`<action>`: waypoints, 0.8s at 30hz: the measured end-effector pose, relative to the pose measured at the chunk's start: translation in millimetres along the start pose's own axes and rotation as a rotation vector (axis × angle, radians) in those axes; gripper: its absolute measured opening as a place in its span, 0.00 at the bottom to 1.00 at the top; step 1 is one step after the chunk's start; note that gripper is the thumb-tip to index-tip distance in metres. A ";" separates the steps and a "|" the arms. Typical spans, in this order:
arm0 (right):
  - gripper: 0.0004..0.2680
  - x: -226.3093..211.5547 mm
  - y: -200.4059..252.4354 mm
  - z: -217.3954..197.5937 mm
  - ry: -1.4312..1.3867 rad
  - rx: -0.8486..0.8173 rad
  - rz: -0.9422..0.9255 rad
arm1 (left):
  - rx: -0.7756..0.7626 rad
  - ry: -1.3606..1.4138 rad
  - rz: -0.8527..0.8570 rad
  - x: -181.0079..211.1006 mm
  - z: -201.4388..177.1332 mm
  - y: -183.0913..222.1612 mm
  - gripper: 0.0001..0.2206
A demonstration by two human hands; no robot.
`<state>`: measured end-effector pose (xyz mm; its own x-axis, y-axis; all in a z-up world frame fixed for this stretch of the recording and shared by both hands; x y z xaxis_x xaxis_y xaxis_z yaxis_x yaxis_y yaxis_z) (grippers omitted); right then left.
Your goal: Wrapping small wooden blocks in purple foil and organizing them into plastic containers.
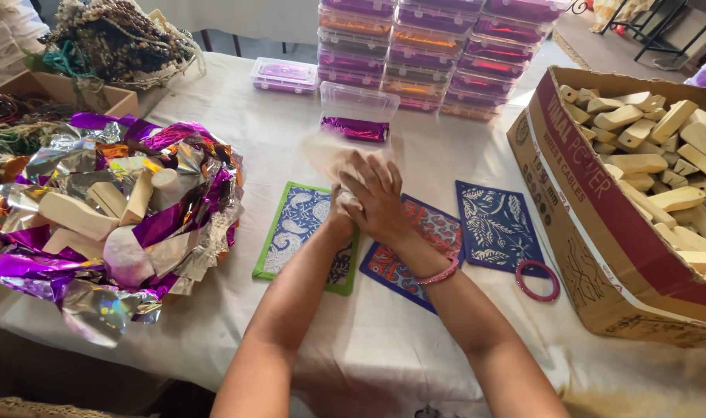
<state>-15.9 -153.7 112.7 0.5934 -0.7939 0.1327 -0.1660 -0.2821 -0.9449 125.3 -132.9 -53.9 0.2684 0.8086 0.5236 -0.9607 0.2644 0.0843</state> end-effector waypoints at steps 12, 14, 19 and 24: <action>0.15 109.5 61.9 0.8 -0.386 0.222 0.630 | -0.090 -0.611 0.178 21.5 27.8 23.6 0.25; 0.18 57.4 19.1 -13.4 -0.362 0.175 0.352 | -0.011 -0.468 0.193 26.1 12.3 17.6 0.24; 0.16 56.0 27.2 2.9 -0.057 -0.054 0.312 | -0.062 -0.383 -0.007 -5.8 -8.3 -1.7 0.22; 0.14 139.1 90.5 18.8 -0.337 0.093 0.859 | -0.163 -0.710 0.017 -14.6 5.7 0.9 0.20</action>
Point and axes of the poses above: each hand's wrist, its own y-axis away from the middle knuckle, its own z-axis out of the palm, x = y × z, the point moved 9 cm from there along -y, towards the middle knuckle, and after that the axes turned 9 degrees about x, right-handed, at the moved point
